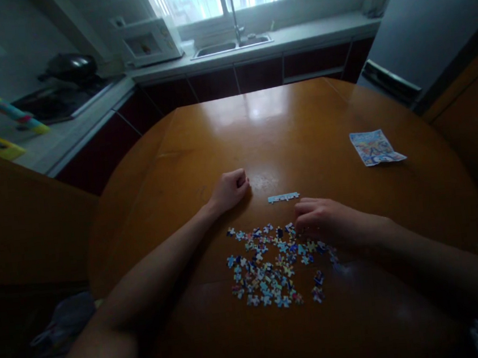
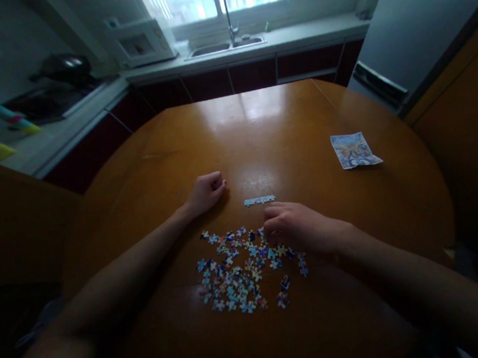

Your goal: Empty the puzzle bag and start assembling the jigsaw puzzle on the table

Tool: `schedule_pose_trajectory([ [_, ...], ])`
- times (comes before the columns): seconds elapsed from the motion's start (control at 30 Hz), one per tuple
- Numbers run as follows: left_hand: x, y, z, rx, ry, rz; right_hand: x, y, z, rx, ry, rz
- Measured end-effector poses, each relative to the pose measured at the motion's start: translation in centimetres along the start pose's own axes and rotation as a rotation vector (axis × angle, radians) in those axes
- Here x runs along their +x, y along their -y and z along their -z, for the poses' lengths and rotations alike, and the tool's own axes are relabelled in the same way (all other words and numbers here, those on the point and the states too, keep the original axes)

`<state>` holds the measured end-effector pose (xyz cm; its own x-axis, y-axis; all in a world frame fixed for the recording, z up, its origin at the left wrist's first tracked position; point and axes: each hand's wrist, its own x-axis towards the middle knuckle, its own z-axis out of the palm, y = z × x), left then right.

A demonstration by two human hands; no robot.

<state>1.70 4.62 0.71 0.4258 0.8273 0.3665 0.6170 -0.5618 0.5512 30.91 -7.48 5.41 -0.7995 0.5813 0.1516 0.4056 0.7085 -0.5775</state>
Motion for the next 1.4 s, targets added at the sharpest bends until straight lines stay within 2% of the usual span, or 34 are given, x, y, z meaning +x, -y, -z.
schedule_pose_trajectory([
  [0.2, -0.1, -0.4, 0.1, -0.016, 0.014, -0.003, 0.0, 1.7, -0.6, -0.112, 0.197, 0.013],
  [0.5, 0.0, -0.5, 0.1, -0.027, 0.039, -0.015, -0.1, 2.1, -1.8, -0.261, 0.200, 0.031],
  [0.67, 0.0, -0.5, 0.1, -0.027, 0.053, -0.024, 0.0, 2.3, -1.8, -0.329, 0.211, 0.032],
  [0.97, 0.0, -0.6, 0.2, -0.034, 0.055, -0.037, -0.4, 2.5, -1.2, -0.255, 0.224, -0.021],
  [1.17, -0.1, -0.4, 0.2, -0.022, 0.060, -0.033, -0.3, 2.5, -1.0, -0.266, 0.219, 0.013],
  [1.3, -0.1, -0.4, 0.2, -0.024, 0.070, -0.033, -0.1, 2.8, -0.4, -0.101, 0.252, 0.084],
  [1.4, -0.1, -0.5, 0.3, -0.033, 0.079, -0.055, 0.0, 2.3, 0.1, 0.120, 0.204, 0.066],
])
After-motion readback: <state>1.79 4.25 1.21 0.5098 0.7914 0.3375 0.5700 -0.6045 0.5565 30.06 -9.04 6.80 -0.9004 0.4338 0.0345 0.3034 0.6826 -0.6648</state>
